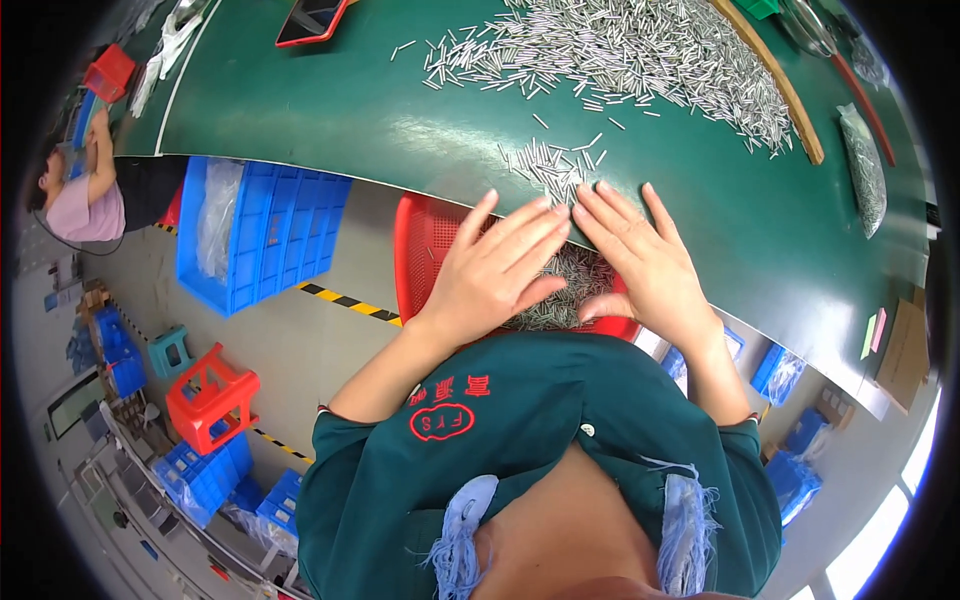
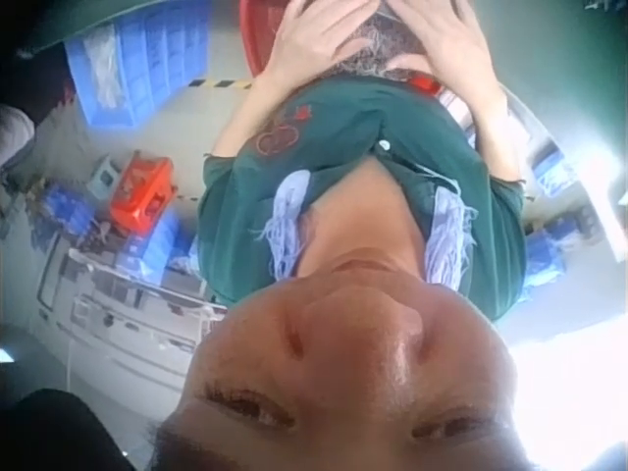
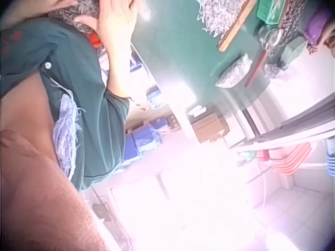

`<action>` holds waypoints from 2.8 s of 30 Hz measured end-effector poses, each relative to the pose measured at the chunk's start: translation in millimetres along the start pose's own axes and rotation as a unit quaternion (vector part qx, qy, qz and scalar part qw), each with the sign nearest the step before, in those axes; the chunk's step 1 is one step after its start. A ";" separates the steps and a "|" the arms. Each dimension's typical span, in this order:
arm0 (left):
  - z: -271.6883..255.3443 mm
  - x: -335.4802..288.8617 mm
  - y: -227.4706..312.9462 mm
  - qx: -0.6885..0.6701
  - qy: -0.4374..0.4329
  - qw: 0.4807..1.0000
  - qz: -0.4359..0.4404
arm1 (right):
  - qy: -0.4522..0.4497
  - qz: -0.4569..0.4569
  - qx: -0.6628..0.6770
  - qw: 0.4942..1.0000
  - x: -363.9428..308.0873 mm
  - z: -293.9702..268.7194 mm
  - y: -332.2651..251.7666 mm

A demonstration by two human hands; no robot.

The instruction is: Sorting and organizing small metal pins on a workbench in a factory setting.

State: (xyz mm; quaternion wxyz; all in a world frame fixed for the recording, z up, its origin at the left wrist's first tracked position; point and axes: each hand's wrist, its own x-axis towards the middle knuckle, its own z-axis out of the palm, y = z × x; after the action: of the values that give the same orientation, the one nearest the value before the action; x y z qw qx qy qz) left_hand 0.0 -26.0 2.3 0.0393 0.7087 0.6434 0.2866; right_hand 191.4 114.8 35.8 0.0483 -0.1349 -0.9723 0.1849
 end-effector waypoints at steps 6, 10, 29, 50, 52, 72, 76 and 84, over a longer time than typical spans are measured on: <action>-3.3 13.5 -5.7 0.034 0.023 0.999 0.006 | 0.027 0.003 0.039 0.999 4.8 -0.5 -3.6; 0.6 9.7 -7.4 0.015 0.003 1.000 0.018 | 0.012 -0.011 0.023 1.000 8.0 1.9 -2.7; -6.9 30.8 -20.7 0.031 0.015 0.999 0.009 | 0.064 0.033 0.005 0.997 29.3 2.1 13.7; -18.8 -0.4 -18.1 -0.009 -0.061 0.997 0.040 | -0.015 -0.052 0.102 0.993 5.7 4.2 -2.7; -25.7 -8.2 -26.3 -0.065 -0.050 0.993 0.088 | -0.026 -0.038 0.178 0.983 -0.3 -2.8 0.2; 9.4 79.4 -48.2 0.086 -0.069 0.994 -0.022 | 0.065 0.047 -0.097 0.992 45.4 8.0 41.3; 6.1 60.3 -31.4 0.065 -0.088 0.994 0.003 | 0.041 0.015 -0.076 0.996 28.8 6.8 25.4; -5.5 41.9 -15.8 0.052 -0.052 0.997 -0.016 | 0.046 0.037 0.000 0.998 15.9 2.9 11.8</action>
State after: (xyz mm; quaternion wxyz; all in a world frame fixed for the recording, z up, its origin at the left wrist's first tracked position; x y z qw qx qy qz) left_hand -16.2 14.2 15.1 0.0404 0.7133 0.6657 0.2153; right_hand 178.6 128.8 29.4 0.0859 -0.1794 -0.9634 0.1798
